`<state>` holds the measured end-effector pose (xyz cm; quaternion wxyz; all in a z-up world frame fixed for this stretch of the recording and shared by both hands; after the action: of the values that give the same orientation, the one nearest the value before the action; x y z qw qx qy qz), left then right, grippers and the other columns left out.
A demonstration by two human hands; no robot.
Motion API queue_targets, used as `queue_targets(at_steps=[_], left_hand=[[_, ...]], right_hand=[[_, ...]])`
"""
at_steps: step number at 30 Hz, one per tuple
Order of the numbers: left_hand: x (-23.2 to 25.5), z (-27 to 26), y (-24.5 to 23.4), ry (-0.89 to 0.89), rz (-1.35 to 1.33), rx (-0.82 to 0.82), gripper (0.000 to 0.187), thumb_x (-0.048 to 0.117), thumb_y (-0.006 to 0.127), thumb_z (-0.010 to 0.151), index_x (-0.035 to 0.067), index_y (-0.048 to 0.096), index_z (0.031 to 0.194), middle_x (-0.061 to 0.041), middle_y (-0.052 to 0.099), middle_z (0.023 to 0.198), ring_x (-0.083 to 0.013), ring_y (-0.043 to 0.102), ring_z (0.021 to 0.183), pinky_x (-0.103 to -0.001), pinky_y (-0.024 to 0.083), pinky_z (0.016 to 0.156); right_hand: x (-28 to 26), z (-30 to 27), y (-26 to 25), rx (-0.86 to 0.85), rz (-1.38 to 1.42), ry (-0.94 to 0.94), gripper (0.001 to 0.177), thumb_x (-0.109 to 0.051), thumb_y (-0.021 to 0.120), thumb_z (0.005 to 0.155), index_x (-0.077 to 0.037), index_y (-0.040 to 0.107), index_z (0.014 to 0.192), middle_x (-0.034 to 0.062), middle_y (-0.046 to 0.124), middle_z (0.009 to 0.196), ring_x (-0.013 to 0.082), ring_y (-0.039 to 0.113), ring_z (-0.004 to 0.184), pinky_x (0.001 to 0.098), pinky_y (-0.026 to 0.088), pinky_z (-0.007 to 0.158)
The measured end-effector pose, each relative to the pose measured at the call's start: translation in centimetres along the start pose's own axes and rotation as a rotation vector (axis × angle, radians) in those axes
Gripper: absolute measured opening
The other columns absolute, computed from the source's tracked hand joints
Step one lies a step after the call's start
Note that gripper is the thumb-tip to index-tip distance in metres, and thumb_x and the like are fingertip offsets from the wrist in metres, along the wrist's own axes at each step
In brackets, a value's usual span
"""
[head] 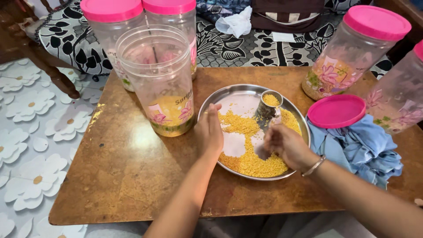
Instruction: The person scoops yellow split pulses from a metal tray into a plastic container using a small metal cup, then wipes the tray with a cloth and secures the container with a pink lid.
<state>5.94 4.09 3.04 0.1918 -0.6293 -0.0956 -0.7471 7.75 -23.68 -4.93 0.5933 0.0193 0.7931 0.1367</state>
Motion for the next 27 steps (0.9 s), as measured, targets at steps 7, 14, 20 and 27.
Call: queue_targets(at_steps=[7, 14, 20, 27], left_hand=[[2.1, -1.7, 0.1, 0.121, 0.276, -0.072, 0.064, 0.053, 0.028, 0.103, 0.011, 0.07, 0.127, -0.02, 0.068, 0.126, -0.0395, 0.062, 0.119, -0.047, 0.047, 0.101], [0.9, -1.4, 0.4, 0.085, 0.303, -0.083, 0.065, 0.053, 0.023, 0.103, 0.013, 0.06, 0.138, -0.017, 0.062, 0.138, -0.0365, 0.059, 0.127, -0.047, 0.045, 0.107], [0.4, -1.2, 0.6, 0.201, 0.238, -0.061, 0.067, 0.052, 0.022, 0.106, 0.008, 0.05, 0.149, -0.018, 0.052, 0.152, -0.0369, 0.043, 0.145, -0.045, 0.033, 0.118], [0.7, -0.9, 1.4, 0.204, 0.343, -0.067, 0.059, 0.038, 0.03, 0.103, 0.003, 0.051, 0.147, -0.021, 0.049, 0.154, -0.0339, 0.04, 0.148, -0.044, 0.025, 0.124]], right_hand=[[-3.7, 3.5, 7.2, -0.171, -0.607, -0.23, 0.047, -0.033, 0.036, 0.105, -0.009, 0.06, 0.137, 0.0049, 0.056, 0.148, 0.0188, 0.045, 0.14, 0.037, 0.033, 0.113], [-1.5, 3.7, 11.8, -0.494, -0.887, -0.317, 0.062, -0.047, 0.03, 0.104, -0.011, 0.049, 0.15, 0.0116, 0.049, 0.158, 0.0241, 0.047, 0.145, 0.0396, 0.031, 0.123], [-2.4, 4.5, 10.8, -0.46, -1.006, -0.328, 0.064, -0.048, 0.025, 0.104, -0.013, 0.047, 0.152, 0.0087, 0.045, 0.161, 0.0214, 0.04, 0.149, 0.0379, 0.026, 0.123], [-3.1, 14.3, 10.7, -0.208, -1.097, -0.554, 0.058, -0.037, 0.038, 0.105, -0.004, 0.041, 0.153, 0.0139, 0.036, 0.163, 0.0263, 0.029, 0.153, 0.0346, 0.02, 0.123]])
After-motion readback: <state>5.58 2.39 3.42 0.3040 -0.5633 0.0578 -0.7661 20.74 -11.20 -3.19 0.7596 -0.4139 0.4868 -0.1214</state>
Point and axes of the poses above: each hand's wrist, its own z-axis towards the middle knuckle, its own y-axis out of the palm, x = y × z, the point moved 10 cm from there along z, towards the middle knuckle
